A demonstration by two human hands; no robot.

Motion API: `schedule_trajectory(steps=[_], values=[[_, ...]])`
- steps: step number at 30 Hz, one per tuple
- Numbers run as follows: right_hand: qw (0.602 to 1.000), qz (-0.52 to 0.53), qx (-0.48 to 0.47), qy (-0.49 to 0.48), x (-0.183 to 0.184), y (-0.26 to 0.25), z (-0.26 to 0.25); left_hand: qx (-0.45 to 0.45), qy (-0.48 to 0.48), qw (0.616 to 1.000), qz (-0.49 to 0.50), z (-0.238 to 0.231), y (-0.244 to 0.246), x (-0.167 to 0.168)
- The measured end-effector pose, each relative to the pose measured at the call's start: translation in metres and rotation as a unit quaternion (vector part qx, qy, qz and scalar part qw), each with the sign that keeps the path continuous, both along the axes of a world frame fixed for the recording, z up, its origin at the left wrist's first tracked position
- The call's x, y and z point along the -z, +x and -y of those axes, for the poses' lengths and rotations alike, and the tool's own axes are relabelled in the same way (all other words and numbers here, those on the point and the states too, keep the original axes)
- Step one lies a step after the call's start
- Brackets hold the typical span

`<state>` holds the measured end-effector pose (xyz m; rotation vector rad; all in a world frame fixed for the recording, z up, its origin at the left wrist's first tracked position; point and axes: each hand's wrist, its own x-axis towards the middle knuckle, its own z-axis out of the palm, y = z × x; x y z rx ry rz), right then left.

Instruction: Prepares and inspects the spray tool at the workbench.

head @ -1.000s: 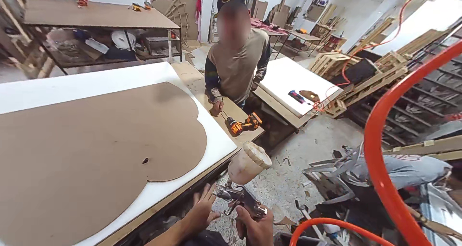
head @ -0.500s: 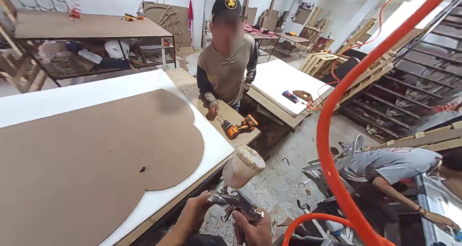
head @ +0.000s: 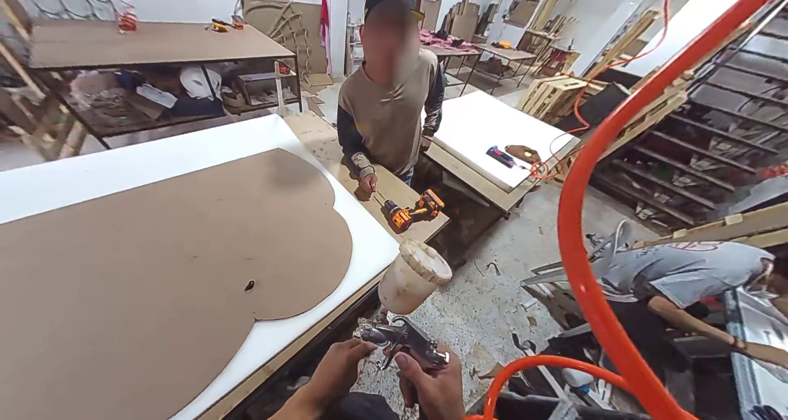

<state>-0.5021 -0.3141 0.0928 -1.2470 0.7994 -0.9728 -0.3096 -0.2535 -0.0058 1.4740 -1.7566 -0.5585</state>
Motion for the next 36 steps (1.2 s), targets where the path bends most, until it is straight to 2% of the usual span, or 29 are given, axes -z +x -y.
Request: schedule_trajectory(steps=[4, 7, 9, 13, 16, 19, 22, 24, 25, 26, 27, 28, 29, 32, 36], values=[[0.999, -0.026, 0.008, -0.031, 0.016, -0.009, 0.001, 0.110, 0.053, 0.992, 0.035, -0.003, 0.000, 0.000], [0.998, -0.025, 0.004, -0.053, 0.014, -0.008, 0.002, 0.089, 0.061, 0.992, 0.060, 0.001, -0.001, -0.002], [0.999, -0.025, 0.006, -0.047, 0.011, -0.008, 0.000, 0.063, 0.037, 0.996, 0.042, -0.001, -0.007, 0.003], [1.000, -0.010, 0.010, -0.028, 0.015, -0.010, 0.000, 0.142, 0.063, 0.988, -0.016, 0.000, -0.009, -0.003], [1.000, -0.003, 0.004, -0.009, 0.012, -0.009, -0.001, 0.119, 0.011, 0.993, 0.018, -0.001, -0.015, 0.003], [1.000, -0.012, 0.012, -0.012, 0.015, -0.011, -0.003, 0.052, -0.022, 0.998, 0.042, -0.005, -0.015, 0.018], [0.999, -0.009, 0.009, -0.033, 0.016, -0.013, -0.003, -0.010, -0.039, 0.997, -0.061, -0.007, -0.010, 0.005], [0.999, -0.008, -0.007, -0.035, 0.012, -0.014, -0.002, -0.071, -0.009, 0.974, -0.217, -0.010, -0.006, -0.014], [0.999, -0.002, -0.023, -0.032, 0.009, -0.015, -0.002, -0.094, 0.022, 0.940, -0.328, -0.011, -0.003, -0.029], [0.999, 0.004, -0.037, -0.027, 0.005, -0.015, -0.003, -0.097, 0.052, 0.885, -0.453, -0.013, 0.002, -0.045], [0.999, 0.004, -0.049, -0.022, 0.002, -0.016, -0.004, -0.088, 0.073, 0.836, -0.537, -0.016, 0.009, -0.059], [0.998, 0.002, -0.061, -0.025, 0.001, -0.016, -0.005, -0.068, 0.088, 0.804, -0.585, -0.018, 0.017, -0.069], [0.997, -0.003, -0.071, -0.037, 0.001, -0.016, -0.004, -0.046, 0.106, 0.790, -0.602, -0.020, 0.024, -0.076], [0.988, -0.020, -0.109, -0.107, 0.006, -0.014, -0.003, -0.045, 0.183, 0.800, -0.569, -0.027, 0.037, -0.091], [0.963, -0.043, -0.132, -0.229, 0.014, -0.008, 0.000, -0.072, 0.195, 0.819, -0.535, -0.037, 0.047, -0.081]])
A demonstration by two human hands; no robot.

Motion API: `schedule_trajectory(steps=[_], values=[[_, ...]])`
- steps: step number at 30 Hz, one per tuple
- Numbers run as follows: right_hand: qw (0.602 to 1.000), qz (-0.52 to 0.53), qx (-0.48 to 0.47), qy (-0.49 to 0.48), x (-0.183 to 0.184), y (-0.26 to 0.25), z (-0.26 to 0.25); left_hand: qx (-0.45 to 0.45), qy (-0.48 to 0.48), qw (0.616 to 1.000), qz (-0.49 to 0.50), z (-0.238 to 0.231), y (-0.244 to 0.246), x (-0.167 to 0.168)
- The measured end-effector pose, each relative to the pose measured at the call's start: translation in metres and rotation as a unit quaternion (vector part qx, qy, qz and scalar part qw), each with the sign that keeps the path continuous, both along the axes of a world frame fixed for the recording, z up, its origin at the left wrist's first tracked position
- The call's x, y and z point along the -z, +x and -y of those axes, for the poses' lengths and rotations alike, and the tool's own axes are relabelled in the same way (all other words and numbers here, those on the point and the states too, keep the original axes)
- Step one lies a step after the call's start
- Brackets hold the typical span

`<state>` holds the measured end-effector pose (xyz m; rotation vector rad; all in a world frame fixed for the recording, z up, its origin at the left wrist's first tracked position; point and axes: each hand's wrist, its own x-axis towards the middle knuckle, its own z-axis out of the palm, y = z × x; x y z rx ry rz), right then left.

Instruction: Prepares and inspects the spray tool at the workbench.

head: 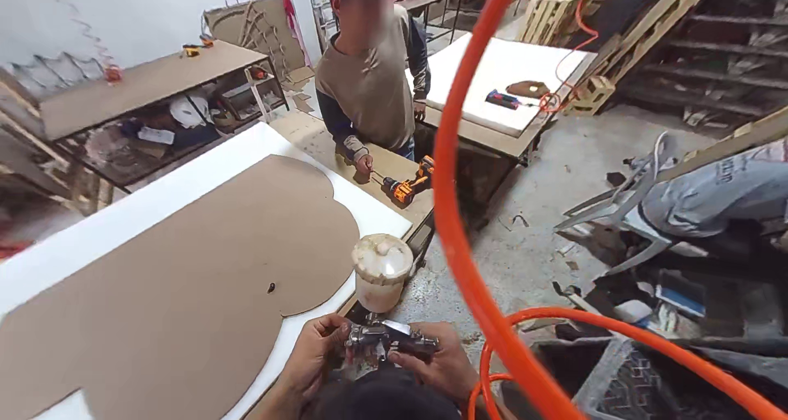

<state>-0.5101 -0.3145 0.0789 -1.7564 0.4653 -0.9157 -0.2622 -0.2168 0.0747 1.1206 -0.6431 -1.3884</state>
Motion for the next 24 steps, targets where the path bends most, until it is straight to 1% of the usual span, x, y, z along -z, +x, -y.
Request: schedule_trajectory(steps=[3, 5, 6, 8, 10, 11, 13, 15, 17, 18, 19, 21, 22, 24], values=[[0.997, 0.000, -0.008, -0.078, 0.007, 0.004, -0.001, -0.040, 0.007, 0.995, 0.089, -0.011, -0.001, 0.003], [0.992, 0.014, 0.006, -0.121, 0.005, 0.007, -0.001, -0.041, -0.006, 0.991, 0.130, -0.016, -0.003, 0.006], [0.991, 0.025, 0.010, -0.129, 0.006, 0.008, 0.000, -0.043, -0.023, 0.987, 0.153, -0.016, -0.004, 0.009], [0.992, 0.030, 0.010, -0.125, 0.009, 0.012, 0.004, -0.079, -0.060, 0.979, 0.178, -0.015, -0.004, 0.014], [0.994, 0.017, 0.013, -0.105, 0.011, 0.016, -0.001, -0.110, -0.075, 0.979, 0.157, -0.020, -0.003, 0.017], [0.995, 0.018, 0.015, -0.100, 0.009, 0.018, -0.001, -0.109, -0.080, 0.981, 0.139, -0.021, -0.001, 0.016], [0.996, 0.036, -0.013, -0.083, 0.007, 0.020, -0.002, -0.079, -0.068, 0.989, 0.108, -0.025, 0.005, 0.008], [0.996, 0.049, -0.067, -0.038, 0.011, 0.019, -0.003, 0.001, -0.066, 0.995, 0.079, -0.031, 0.014, -0.001], [0.990, 0.056, -0.130, 0.002, 0.016, 0.017, -0.002, 0.111, -0.100, 0.988, 0.049, -0.034, 0.023, -0.002], [0.986, 0.057, -0.153, -0.001, 0.014, 0.015, 0.001, 0.148, -0.114, 0.982, 0.026, -0.035, 0.023, 0.001], [0.983, 0.064, -0.169, -0.016, 0.012, 0.014, 0.002, 0.161, -0.113, 0.980, -0.002, -0.039, 0.020, 0.004], [0.977, 0.093, -0.187, -0.039, 0.007, 0.020, 0.002, 0.171, -0.096, 0.980, -0.036, -0.043, 0.021, 0.001], [0.975, 0.094, -0.199, -0.039, 0.005, 0.018, 0.003, 0.162, -0.098, 0.981, -0.046, -0.045, 0.016, 0.001], [0.973, 0.094, -0.209, -0.027, 0.004, 0.017, 0.006, 0.118, -0.131, 0.984, -0.012, -0.046, 0.015, 0.006]])
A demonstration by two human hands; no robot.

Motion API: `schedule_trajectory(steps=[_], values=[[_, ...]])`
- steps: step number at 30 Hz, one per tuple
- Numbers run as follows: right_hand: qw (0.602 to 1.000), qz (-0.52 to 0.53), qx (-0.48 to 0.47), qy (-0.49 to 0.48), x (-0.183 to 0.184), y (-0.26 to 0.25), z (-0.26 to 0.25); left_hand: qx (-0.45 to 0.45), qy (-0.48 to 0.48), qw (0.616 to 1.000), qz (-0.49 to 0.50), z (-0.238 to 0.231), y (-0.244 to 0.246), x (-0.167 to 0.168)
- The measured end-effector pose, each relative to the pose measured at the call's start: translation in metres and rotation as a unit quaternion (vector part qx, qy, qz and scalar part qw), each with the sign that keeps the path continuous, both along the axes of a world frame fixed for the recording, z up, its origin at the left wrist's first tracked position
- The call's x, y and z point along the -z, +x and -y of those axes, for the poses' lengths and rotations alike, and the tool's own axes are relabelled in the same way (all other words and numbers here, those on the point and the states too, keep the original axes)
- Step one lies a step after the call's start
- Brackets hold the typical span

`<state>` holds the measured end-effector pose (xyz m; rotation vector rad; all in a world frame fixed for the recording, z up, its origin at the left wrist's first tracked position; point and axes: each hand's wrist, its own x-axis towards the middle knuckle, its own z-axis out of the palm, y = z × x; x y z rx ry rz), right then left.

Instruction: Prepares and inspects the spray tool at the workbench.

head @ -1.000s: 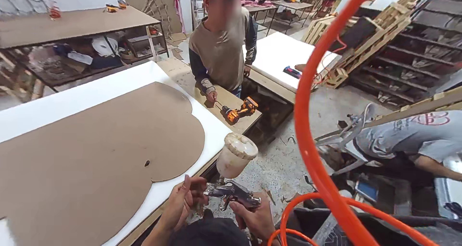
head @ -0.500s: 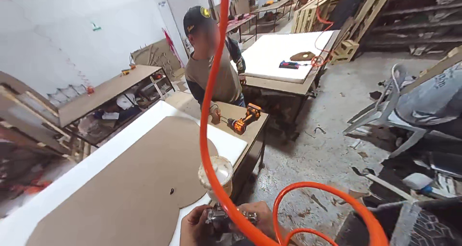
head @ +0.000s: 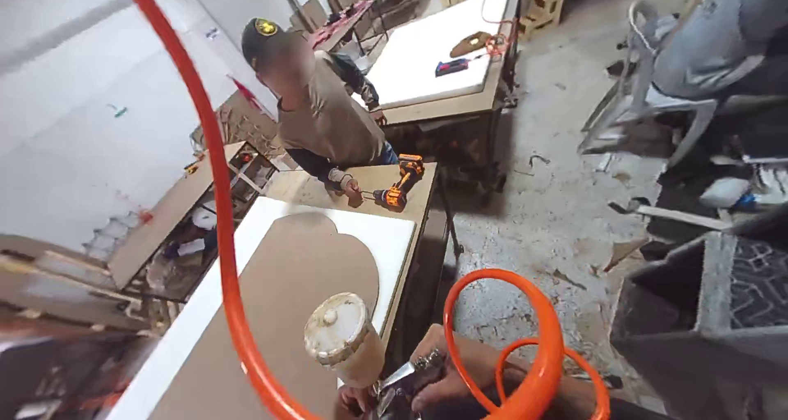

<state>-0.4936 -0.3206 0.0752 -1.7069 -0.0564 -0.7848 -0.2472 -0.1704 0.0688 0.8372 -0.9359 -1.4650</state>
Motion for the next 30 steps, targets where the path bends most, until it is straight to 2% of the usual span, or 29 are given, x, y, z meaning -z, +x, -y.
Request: schedule_trajectory(steps=[3, 11, 13, 16, 19, 22, 25, 26, 28, 30], values=[[1.000, -0.011, 0.013, 0.019, -0.002, -0.004, 0.006, -0.070, -0.048, 0.994, 0.062, 0.008, -0.001, -0.004], [0.999, -0.008, 0.045, -0.011, 0.007, -0.010, 0.003, -0.226, 0.007, 0.972, 0.059, 0.012, -0.033, -0.037], [0.999, -0.015, 0.037, -0.004, 0.007, -0.010, 0.005, -0.194, -0.007, 0.979, 0.066, 0.013, -0.024, -0.027], [0.999, -0.021, 0.022, 0.014, 0.009, -0.010, 0.003, -0.080, -0.017, 0.996, 0.044, 0.008, -0.009, -0.011], [1.000, -0.007, 0.000, 0.012, 0.011, -0.011, 0.003, -0.071, 0.021, 0.996, 0.049, 0.004, -0.024, -0.032], [1.000, 0.002, -0.025, -0.005, 0.013, -0.011, 0.005, -0.041, 0.004, 0.997, 0.064, 0.001, -0.023, -0.038], [0.999, 0.011, -0.030, -0.010, 0.009, -0.012, 0.007, -0.091, 0.060, 0.987, 0.117, 0.004, -0.040, -0.073], [1.000, 0.011, -0.023, -0.011, 0.007, -0.013, 0.007, -0.106, 0.055, 0.985, 0.125, 0.002, -0.038, -0.066], [1.000, 0.009, -0.001, -0.020, 0.008, -0.014, 0.009, -0.103, -0.011, 0.986, 0.127, -0.002, -0.022, -0.026], [1.000, 0.011, 0.014, -0.021, 0.008, -0.015, 0.010, -0.101, -0.042, 0.986, 0.126, 0.000, -0.016, -0.012]])
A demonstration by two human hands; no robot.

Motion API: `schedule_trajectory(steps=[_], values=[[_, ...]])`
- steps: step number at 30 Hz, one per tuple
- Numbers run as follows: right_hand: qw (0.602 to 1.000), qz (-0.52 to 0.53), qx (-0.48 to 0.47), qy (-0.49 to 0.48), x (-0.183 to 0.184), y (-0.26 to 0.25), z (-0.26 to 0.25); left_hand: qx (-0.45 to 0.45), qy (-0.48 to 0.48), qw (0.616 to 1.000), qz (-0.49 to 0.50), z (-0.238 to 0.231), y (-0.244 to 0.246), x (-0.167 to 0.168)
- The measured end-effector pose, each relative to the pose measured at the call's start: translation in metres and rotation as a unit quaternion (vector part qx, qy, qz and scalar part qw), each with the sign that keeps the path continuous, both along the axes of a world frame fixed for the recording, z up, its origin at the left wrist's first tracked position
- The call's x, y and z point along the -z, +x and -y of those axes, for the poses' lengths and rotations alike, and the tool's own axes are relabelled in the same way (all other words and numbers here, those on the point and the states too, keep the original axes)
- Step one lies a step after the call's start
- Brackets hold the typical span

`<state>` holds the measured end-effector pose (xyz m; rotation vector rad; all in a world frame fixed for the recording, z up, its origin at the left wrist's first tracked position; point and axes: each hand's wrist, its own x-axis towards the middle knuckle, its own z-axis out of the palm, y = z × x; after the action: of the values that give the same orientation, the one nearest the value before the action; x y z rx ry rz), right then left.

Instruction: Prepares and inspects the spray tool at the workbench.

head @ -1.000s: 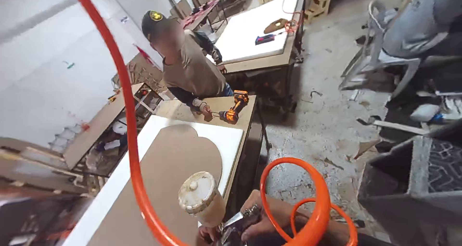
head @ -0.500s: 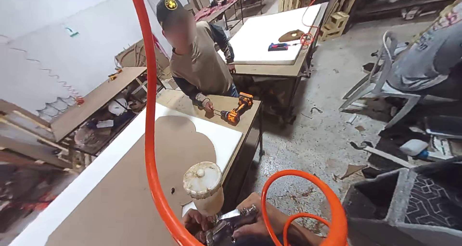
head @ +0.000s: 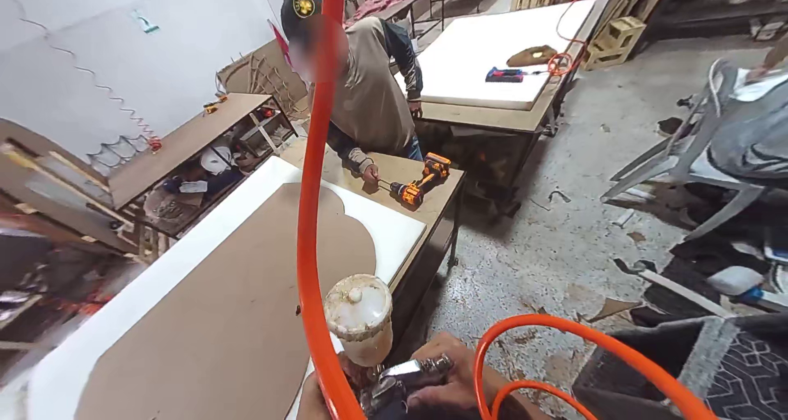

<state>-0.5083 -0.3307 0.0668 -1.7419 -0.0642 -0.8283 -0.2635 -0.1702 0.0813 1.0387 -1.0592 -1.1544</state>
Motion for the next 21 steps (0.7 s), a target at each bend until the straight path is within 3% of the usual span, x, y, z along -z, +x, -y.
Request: schedule_trajectory(steps=[10, 21], values=[[0.999, -0.034, -0.034, 0.019, -0.0014, -0.0068, -0.0032, 0.094, 0.026, 0.995, 0.015, 0.0020, 0.0049, -0.0012], [0.998, -0.061, -0.020, 0.007, -0.0070, -0.0094, -0.0014, 0.079, 0.041, 0.995, 0.039, 0.0057, 0.0076, -0.0010]])
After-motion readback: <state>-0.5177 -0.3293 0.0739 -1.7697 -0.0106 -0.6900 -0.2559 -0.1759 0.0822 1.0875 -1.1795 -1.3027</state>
